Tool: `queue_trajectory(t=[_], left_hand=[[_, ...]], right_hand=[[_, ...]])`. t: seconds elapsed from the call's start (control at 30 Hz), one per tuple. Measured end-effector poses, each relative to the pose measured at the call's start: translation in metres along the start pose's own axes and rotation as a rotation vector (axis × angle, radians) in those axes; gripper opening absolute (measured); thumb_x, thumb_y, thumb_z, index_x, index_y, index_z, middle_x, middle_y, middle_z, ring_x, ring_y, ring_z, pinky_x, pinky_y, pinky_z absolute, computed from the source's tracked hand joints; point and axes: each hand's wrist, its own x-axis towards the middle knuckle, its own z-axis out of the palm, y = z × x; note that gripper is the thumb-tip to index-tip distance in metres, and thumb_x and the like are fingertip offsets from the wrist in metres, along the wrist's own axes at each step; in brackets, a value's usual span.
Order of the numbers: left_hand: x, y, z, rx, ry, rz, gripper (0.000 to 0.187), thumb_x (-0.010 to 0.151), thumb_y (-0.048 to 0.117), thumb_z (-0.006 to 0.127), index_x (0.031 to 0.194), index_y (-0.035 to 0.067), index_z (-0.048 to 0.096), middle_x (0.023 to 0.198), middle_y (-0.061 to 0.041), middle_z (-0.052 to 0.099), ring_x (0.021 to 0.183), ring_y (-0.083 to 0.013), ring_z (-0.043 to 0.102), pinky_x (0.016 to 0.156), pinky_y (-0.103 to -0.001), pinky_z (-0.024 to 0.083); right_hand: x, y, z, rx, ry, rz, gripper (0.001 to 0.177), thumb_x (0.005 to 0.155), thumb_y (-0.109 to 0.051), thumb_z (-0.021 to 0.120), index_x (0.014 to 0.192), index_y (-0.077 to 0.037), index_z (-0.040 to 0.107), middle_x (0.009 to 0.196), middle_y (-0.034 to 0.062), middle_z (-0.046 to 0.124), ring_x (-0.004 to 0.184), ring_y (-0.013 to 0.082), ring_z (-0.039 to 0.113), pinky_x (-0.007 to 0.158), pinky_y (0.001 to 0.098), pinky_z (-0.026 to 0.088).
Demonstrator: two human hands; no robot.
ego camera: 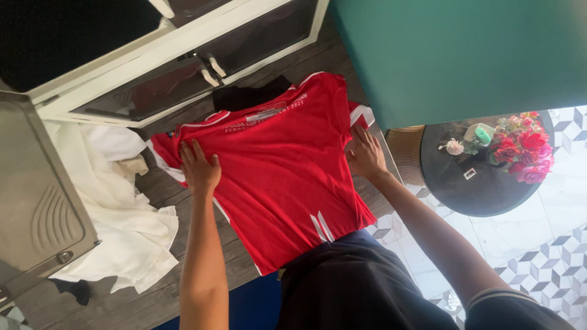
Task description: The person folds a red and white athletic shirt on a wooden table and then places it into a white plastic cabinet.
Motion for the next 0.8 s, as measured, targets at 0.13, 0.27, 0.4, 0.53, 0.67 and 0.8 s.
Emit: queue_trajectory(t=[0.13,0.27,0.4,0.53,0.67,0.8], left_hand=[[-0.012,-0.033,-0.003,-0.036,-0.005,-0.111,0.084,0.103,0.053,0.047,0.167,0.014,0.009,0.171,-0.021,0.003,0.158,-0.0388,0.01,0.125,-0.056,0.019],[-0.02,-0.05,-0.019,-0.059,-0.034,-0.168,0.09,0.096,0.054,0.051,0.166,0.014,0.01,0.171,-0.021,0.002,0.159,-0.0384,0.009,0.126,-0.052,0.017],[-0.037,0.004,-0.027,0.018,0.101,-0.119,0.084,0.102,0.043,0.054,0.165,0.003,0.016,0.17,-0.026,0.009,0.158,-0.04,0.012,0.127,-0.056,0.014],[-0.072,0.092,-0.023,-0.086,0.095,0.063,0.075,0.103,0.04,0.054,0.162,0.004,0.023,0.169,-0.026,0.012,0.158,-0.0392,0.014,0.127,-0.056,0.014],[-0.082,0.135,0.002,-0.059,0.058,0.264,0.072,0.105,0.043,0.05,0.161,0.005,0.025,0.168,-0.024,0.01,0.156,-0.0391,0.012,0.126,-0.056,0.015],[-0.082,0.144,0.02,-0.051,0.01,0.249,0.071,0.102,0.041,0.05,0.159,0.005,0.028,0.167,-0.027,0.009,0.156,-0.0398,0.01,0.123,-0.057,0.016]], right_hand=[[0.002,-0.005,-0.013,-0.07,0.089,0.194,0.062,0.081,-0.013,0.066,0.138,0.008,0.052,0.143,0.0232,0.053,0.134,0.0376,0.051,0.112,0.0483,0.04],[-0.003,-0.033,-0.026,0.116,0.04,0.244,0.069,0.08,-0.01,0.064,0.145,0.008,0.048,0.149,0.0252,0.048,0.133,0.0375,0.05,0.115,0.0471,0.04],[-0.026,-0.077,-0.013,0.136,-0.015,0.042,0.064,0.083,-0.01,0.065,0.145,0.002,0.052,0.15,0.0272,0.046,0.137,0.0389,0.047,0.114,0.0487,0.039],[-0.031,-0.092,-0.002,0.104,-0.029,-0.007,0.058,0.08,-0.015,0.07,0.134,0.002,0.057,0.142,0.0251,0.051,0.136,0.0398,0.047,0.112,0.0511,0.042],[-0.004,-0.072,-0.009,0.247,0.058,0.129,0.041,0.092,-0.014,0.064,0.131,0.0,0.063,0.132,0.0184,0.063,0.12,0.0323,0.062,0.103,0.0467,0.05],[0.044,-0.035,-0.018,0.321,-0.139,0.348,0.036,0.097,-0.019,0.058,0.13,-0.004,0.064,0.127,0.0169,0.067,0.107,0.0316,0.069,0.098,0.0434,0.055]])
